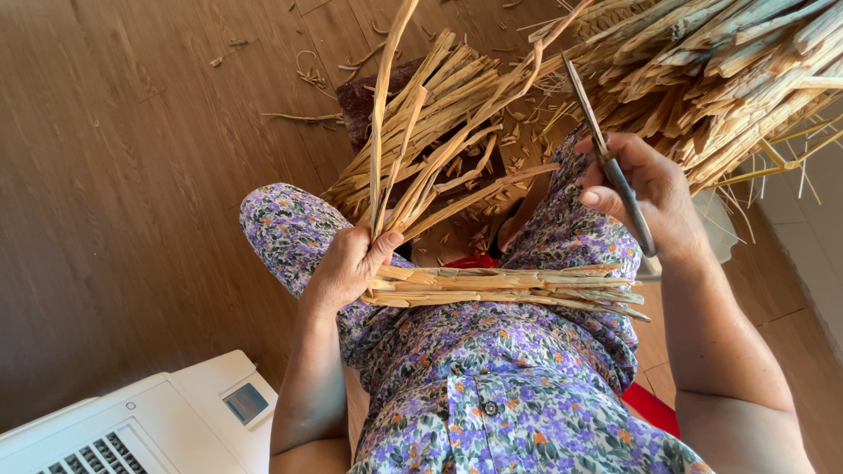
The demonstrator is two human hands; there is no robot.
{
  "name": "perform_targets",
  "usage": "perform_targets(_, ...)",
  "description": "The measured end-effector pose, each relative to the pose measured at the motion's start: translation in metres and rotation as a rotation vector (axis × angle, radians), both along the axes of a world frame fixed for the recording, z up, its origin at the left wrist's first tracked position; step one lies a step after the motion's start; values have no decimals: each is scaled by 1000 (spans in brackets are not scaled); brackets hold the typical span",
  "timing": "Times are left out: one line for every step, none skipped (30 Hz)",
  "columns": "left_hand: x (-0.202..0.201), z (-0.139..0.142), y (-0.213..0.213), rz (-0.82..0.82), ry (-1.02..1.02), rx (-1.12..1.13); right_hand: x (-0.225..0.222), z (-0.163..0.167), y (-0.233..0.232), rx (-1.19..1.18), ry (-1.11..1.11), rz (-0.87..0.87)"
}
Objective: The person sits cross-legged on a small red stool and uses shears to cut dried plant stalks into shorter pieces. The person repeatedly picks up stalks, trims them, and places the cut pieces onto a pile on the floor.
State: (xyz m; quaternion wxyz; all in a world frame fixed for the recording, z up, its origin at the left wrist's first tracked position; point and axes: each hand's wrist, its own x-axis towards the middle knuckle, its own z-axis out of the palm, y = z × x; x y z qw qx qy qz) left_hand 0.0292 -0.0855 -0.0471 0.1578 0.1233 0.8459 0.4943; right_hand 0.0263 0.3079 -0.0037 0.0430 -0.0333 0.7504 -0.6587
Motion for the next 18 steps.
perform_targets(0, 0, 0, -1, 3, 6, 0, 1, 1, 4, -11, -4)
perform_targets(0, 0, 0, -3, 4, 11, -1, 2, 1, 9, -23, -8)
perform_targets(0, 1, 0, -4, 6, 17, -1, 3, 1, 13, -36, -11)
perform_targets(0, 1, 0, -6, 5, 14, -2, 3, 1, 31, -41, -15)
perform_targets(0, 1, 0, -7, 4, 11, -2, 4, 0, 50, -46, -19)
perform_targets(0, 0, 0, -9, 2, 7, -3, 5, -1, 67, -52, -23)
perform_targets(0, 0, -1, -9, 2, 13, -3, 6, -2, 60, -43, -17)
perform_targets(0, 0, -1, -9, 3, 20, -3, 7, -3, 52, -33, -11)
perform_targets(1, 0, -2, -10, 4, 26, -3, 8, -4, 46, -24, -6)
perform_targets(1, -1, -2, -9, 7, 9, -3, 8, -5, 48, -26, 1)
perform_targets(2, -1, -3, -9, 9, -9, -3, 10, -5, 50, -30, 7)
perform_targets(2, -1, -3, -9, 10, -27, -4, 10, -6, 52, -34, 12)
perform_targets(3, -1, -3, -15, 17, -3, -4, 11, -7, 30, -29, 21)
perform_targets(3, 0, -4, -22, 25, 22, -4, 11, -7, 9, -23, 28)
perform_targets(4, 0, -4, -29, 34, 46, -5, 12, -8, -12, -16, 35)
perform_targets(3, 0, -3, -32, 28, 36, -6, 12, -8, -6, -18, 34)
perform_targets(3, 1, -3, -33, 23, 26, -7, 13, -8, -1, -21, 34)
perform_targets(3, 2, -3, -32, 17, 14, -8, 13, -8, 4, -23, 36)
